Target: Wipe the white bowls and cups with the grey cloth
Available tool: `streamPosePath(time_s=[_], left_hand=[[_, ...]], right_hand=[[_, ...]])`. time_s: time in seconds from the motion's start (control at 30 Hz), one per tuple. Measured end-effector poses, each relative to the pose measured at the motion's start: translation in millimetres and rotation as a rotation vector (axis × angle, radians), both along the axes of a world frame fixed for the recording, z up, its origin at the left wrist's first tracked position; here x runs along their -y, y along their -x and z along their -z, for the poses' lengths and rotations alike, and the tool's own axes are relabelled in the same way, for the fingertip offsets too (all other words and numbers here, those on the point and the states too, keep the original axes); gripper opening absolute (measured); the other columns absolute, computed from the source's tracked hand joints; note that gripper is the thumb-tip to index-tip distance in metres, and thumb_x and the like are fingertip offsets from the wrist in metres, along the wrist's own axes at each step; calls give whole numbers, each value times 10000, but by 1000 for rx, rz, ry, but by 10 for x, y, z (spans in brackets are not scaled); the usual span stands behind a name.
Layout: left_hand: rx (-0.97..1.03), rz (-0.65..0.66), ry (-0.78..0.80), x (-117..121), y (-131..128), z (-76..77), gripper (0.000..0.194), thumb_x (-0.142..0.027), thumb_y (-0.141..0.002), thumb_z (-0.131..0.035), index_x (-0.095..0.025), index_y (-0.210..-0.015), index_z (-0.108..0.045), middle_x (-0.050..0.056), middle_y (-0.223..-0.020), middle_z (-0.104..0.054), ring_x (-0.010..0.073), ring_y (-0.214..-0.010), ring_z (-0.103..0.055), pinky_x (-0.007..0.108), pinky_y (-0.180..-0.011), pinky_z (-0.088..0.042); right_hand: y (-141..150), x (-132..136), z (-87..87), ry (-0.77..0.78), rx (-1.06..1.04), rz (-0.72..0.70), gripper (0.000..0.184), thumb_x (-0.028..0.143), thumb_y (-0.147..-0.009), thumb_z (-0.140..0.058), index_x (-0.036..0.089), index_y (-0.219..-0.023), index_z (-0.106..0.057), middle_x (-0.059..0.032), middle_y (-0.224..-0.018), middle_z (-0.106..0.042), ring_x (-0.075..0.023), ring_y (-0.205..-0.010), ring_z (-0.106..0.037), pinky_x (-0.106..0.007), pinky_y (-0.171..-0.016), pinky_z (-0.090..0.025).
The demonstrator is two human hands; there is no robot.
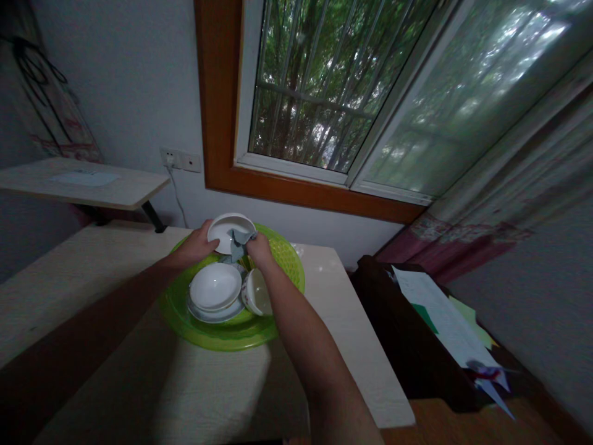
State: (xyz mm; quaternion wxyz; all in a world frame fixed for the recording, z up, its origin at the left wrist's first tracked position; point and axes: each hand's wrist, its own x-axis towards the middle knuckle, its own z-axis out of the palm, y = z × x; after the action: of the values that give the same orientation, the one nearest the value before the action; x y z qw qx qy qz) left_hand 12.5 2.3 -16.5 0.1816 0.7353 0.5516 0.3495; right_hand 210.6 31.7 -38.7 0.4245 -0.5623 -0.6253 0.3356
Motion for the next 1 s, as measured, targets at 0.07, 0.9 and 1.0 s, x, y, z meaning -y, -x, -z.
streamPosePath(time_s=[0.07, 0.9, 1.0], left_hand=[[19, 35, -2, -7, 14, 4, 540, -204, -816, -498, -142, -1348, -430, 130, -1172, -662, 245, -1060, -646, 371, -931, -505], [-52, 17, -98, 25, -35, -16, 629, -324, -875, -534, -146, -1449, -345, 163, -1332, -602, 278, -1209, -600, 412, -1040, -457], [-32, 33, -70, -13, -8, 16, 584, -249, -867, -487, -146, -1429, -364, 159, -1300, -618, 265, -1173, -618, 414, -1024, -466]], right_hand=[[-2, 23, -20, -16, 55, 9, 207, 242, -804, -605, 116, -878, -753, -63, -810, -750, -183, -727, -667, -282, -708, -527], [-53, -114, 68, -91, -7, 40, 243, 267, -847, -561, 127, -933, -739, -82, -883, -755, -181, -751, -679, -274, -694, -529], [-44, -109, 90, -43, 20, 33, 232, 296, -829, -597, 126, -883, -746, -76, -820, -751, -177, -701, -673, -275, -664, -531]])
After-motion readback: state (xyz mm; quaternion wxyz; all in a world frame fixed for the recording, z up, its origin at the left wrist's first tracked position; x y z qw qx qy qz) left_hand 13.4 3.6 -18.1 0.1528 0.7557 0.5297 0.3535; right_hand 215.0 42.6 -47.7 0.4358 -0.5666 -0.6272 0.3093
